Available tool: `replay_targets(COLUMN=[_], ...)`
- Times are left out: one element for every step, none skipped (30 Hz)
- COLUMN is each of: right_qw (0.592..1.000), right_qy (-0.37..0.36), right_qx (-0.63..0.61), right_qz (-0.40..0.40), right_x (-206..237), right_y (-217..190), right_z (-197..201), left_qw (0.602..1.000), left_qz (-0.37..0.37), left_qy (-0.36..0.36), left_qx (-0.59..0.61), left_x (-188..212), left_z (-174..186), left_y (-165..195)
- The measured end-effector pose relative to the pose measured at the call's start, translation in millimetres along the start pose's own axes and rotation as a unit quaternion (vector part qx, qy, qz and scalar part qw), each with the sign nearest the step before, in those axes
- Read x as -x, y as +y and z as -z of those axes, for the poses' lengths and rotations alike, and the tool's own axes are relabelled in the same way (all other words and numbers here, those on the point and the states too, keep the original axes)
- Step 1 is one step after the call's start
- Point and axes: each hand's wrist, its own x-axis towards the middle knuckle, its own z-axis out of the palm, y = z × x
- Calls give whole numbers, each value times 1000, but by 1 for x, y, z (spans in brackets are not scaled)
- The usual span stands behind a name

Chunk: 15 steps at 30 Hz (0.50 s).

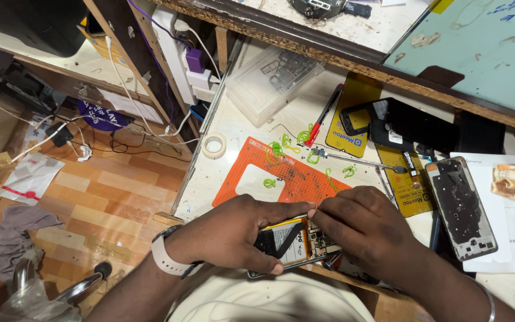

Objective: The person works on a disassembled smartphone, using a small metal tool to pry and adjust internal components near the battery and motherboard. They then apply a small amount of adhesive from a tube to the interior and continue manipulating the internal parts.

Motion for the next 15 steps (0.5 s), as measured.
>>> replay_targets(right_qw=[1000,1000,1000,1000,1000,1000,999,999,999,999,998,997,995,992,991], right_qy=[-1,-2,2,5,9,6,2,-1,-6,-10,-14,-18,-22,-26,-11], right_qx=[7,13,9,6,2,-2,-6,-11,-15,-19,-23,-51,-79,-106,-115], right_qz=[5,10,0,-10,-19,-26,-31,-37,-42,-47,-53,-58,-63,-69,-68], right_x=[-1,-1,-2,-2,-2,-1,1,2,3,4,6,8,10,11,12], right_y=[0,-1,-1,-2,-3,-3,-4,-4,-4,-3,-1,1,4,6,7], right_z=[0,0,0,-1,-2,-2,-2,-3,-4,-5,-7,-6,-5,-5,-6], left_qw=[1000,1000,1000,1000,1000,1000,1000,1000,1000,1000,1000,1000,999,1000,999], left_qz=[-7,5,16,27,21,14,8,3,-1,-6,-13,-21,-29,2,32], left_qy=[2,1,-1,-2,-1,0,2,4,6,8,10,12,13,2,-10], left_qx=[-5,-4,-4,-3,1,4,6,10,13,16,16,16,16,10,4], left_x=[0,0,0,0,0,0,1,1,1,2,2,2,2,1,1], left_z=[0,0,0,0,0,-1,-1,-1,-1,-1,-1,-2,-1,-1,-1], left_y=[0,0,-1,-1,-2,-1,-2,-2,-2,-1,-1,0,1,2,3])
